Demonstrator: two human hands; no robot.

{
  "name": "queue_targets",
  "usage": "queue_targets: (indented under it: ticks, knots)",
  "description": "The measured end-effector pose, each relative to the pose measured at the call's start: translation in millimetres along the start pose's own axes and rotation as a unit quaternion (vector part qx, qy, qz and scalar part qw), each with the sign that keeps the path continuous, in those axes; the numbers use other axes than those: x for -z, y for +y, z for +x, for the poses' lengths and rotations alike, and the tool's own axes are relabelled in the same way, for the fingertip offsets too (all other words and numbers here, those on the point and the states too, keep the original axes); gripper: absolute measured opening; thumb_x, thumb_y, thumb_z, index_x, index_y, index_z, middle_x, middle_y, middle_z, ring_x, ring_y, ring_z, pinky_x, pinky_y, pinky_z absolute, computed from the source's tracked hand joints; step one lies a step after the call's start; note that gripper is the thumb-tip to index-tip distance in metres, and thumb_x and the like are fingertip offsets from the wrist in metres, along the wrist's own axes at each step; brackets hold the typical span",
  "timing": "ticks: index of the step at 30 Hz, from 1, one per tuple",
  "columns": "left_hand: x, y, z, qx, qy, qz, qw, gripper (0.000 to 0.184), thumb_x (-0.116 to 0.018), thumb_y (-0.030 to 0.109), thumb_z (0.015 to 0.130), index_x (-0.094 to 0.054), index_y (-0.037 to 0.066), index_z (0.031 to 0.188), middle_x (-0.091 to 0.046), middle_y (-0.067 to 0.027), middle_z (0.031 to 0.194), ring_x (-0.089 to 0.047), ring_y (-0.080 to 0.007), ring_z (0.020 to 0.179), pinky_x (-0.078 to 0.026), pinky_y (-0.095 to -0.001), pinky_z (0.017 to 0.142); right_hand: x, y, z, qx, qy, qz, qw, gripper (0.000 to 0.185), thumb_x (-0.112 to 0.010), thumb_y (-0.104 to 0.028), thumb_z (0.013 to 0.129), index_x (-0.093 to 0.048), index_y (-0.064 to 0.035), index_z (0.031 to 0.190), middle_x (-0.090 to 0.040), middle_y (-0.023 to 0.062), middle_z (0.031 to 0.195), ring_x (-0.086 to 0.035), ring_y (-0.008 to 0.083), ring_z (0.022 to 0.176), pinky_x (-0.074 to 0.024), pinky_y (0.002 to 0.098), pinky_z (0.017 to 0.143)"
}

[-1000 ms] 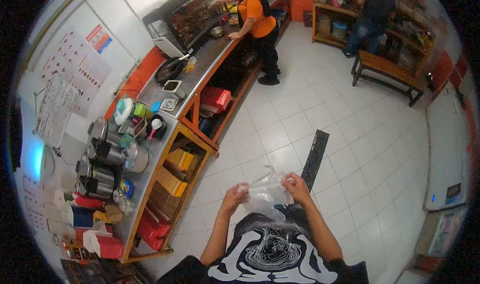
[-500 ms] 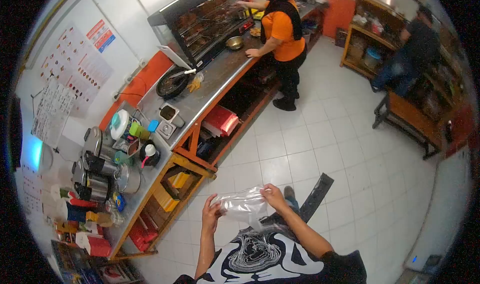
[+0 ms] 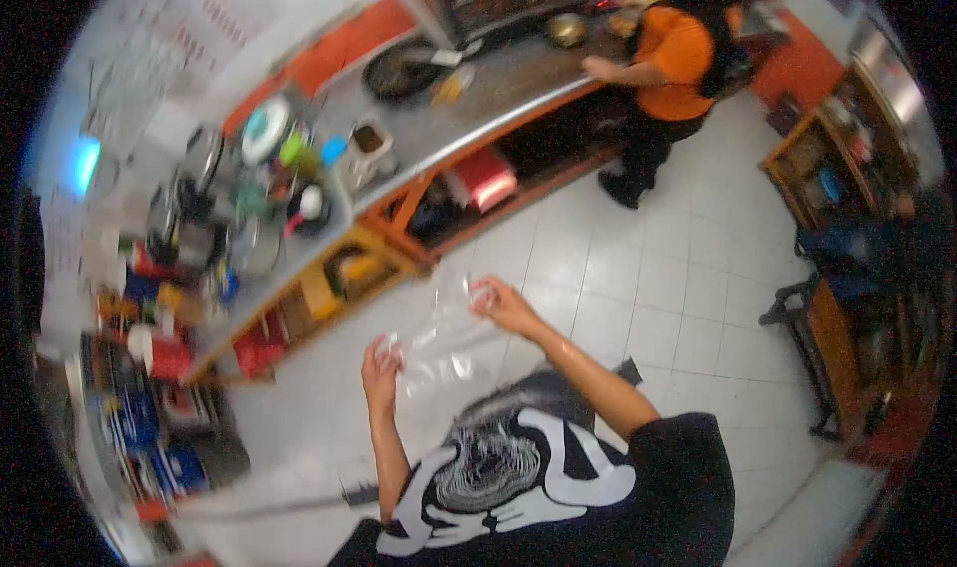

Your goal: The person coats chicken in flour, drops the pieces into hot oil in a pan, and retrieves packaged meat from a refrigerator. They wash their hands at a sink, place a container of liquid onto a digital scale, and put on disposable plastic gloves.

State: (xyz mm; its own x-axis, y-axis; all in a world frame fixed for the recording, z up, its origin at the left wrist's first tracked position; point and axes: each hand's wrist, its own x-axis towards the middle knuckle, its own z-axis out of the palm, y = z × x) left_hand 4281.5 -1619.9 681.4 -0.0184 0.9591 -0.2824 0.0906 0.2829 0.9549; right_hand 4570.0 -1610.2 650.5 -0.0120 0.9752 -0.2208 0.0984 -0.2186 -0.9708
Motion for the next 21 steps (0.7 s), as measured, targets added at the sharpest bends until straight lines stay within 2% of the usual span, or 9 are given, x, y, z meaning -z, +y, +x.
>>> queue_targets:
  ticks: [1,5,10,11,14,17,20,21]
  knots:
    - [10.9,-9.3,-1.8,0.041,0.003,-0.006,0.999,0.048,-0.059,-0.001,0.085,-0.044,0.005,0.131,-0.061,-0.0126,0.107,-0.055,-0.0126,0.082,-0.046,-0.0235,0.07,-7.9,-0.2,3.5,-0.028,-0.026,0.003,0.999,0.036,-0.072,-0.023,0.082,-0.055,-0.0091,0.111,-0.06,-0.0004,0.08,-0.051,0.0079,0.067,-0.0428,0.0244,0.059]
    - [35.1,-31.1,-25.8,0.0,0.07,-0.068,0.995,0.047,-0.06,0.002,0.086,-0.046,0.007,0.13,-0.061,-0.0113,0.106,-0.055,-0.0107,0.078,-0.047,-0.0231,0.066,-38.7,1.7,8.5,-0.119,-0.116,-0.01,0.986,0.029,-0.067,-0.027,0.086,-0.061,-0.0065,0.105,-0.059,-0.0002,0.083,-0.05,0.0086,0.07,-0.0423,0.0238,0.059]
    - [42.5,-46.4,-57.9,-0.015,0.142,-0.107,0.984,0.05,-0.061,0.005,0.086,-0.044,0.008,0.133,-0.062,-0.0103,0.106,-0.055,-0.0097,0.076,-0.047,-0.0225,0.064,-54.4,-10.9,7.0,-0.147,-0.179,-0.038,0.972,0.02,-0.062,-0.024,0.088,-0.062,-0.01,0.102,-0.055,-0.0034,0.083,-0.048,0.0067,0.07,-0.039,0.0222,0.055]
    - [46.9,-50.7,-65.4,-0.015,0.159,-0.115,0.98,0.051,-0.061,0.006,0.087,-0.044,0.008,0.134,-0.062,-0.0101,0.106,-0.055,-0.0096,0.076,-0.047,-0.0224,0.064,-60.0,-4.8,8.8,-0.125,-0.191,-0.029,0.973,0.016,-0.061,-0.023,0.088,-0.062,-0.0128,0.1,-0.053,-0.0043,0.079,-0.044,0.0047,0.064,-0.0357,0.0212,0.051]
    - [47.6,-63.0,-80.2,-0.03,0.219,-0.131,0.966,0.05,-0.062,0.008,0.087,-0.043,0.005,0.134,-0.063,-0.0097,0.103,-0.055,-0.0101,0.076,-0.047,-0.0232,0.067,-66.2,-13.3,15.8,-0.156,-0.216,-0.011,0.964,0.014,-0.061,-0.023,0.088,-0.061,-0.0133,0.098,-0.052,-0.0054,0.076,-0.041,0.0039,0.059,-0.0336,0.0205,0.049]
    - [43.4,-93.9,-93.0,0.072,0.236,-0.251,0.936,0.045,-0.063,0.01,0.088,-0.046,0.002,0.129,-0.063,-0.0084,0.1,-0.057,-0.0119,0.078,-0.047,-0.0249,0.071,-69.9,-2.5,34.4,-0.127,-0.232,-0.019,0.964,0.01,-0.059,-0.019,0.089,-0.062,-0.0116,0.096,-0.055,-0.0054,0.077,-0.041,0.0034,0.058,-0.0327,0.0202,0.048]
    - [46.3,-121.2,-105.1,0.212,0.154,-0.373,0.89,0.038,-0.064,0.012,0.088,-0.052,0.0,0.122,-0.063,-0.0069,0.096,-0.058,-0.0137,0.079,-0.048,-0.0268,0.073,-88.2,-11.3,52.3,-0.124,-0.256,-0.047,0.958,0.009,-0.058,-0.016,0.09,-0.062,-0.0101,0.095,-0.058,-0.0044,0.081,-0.043,0.0033,0.06,-0.0331,0.0199,0.048]
    - [48.5,-133.1,-107.7,0.229,0.146,-0.394,0.878,0.028,-0.064,0.013,0.088,-0.058,0.004,0.114,-0.063,-0.004,0.094,-0.058,-0.013,0.079,-0.047,-0.0258,0.071,-97.8,-12.4,59.7,-0.129,-0.266,-0.058,0.954,0.01,-0.059,-0.017,0.089,-0.063,-0.0099,0.095,-0.058,-0.0041,0.081,-0.044,0.0035,0.061,-0.0336,0.02,0.048]
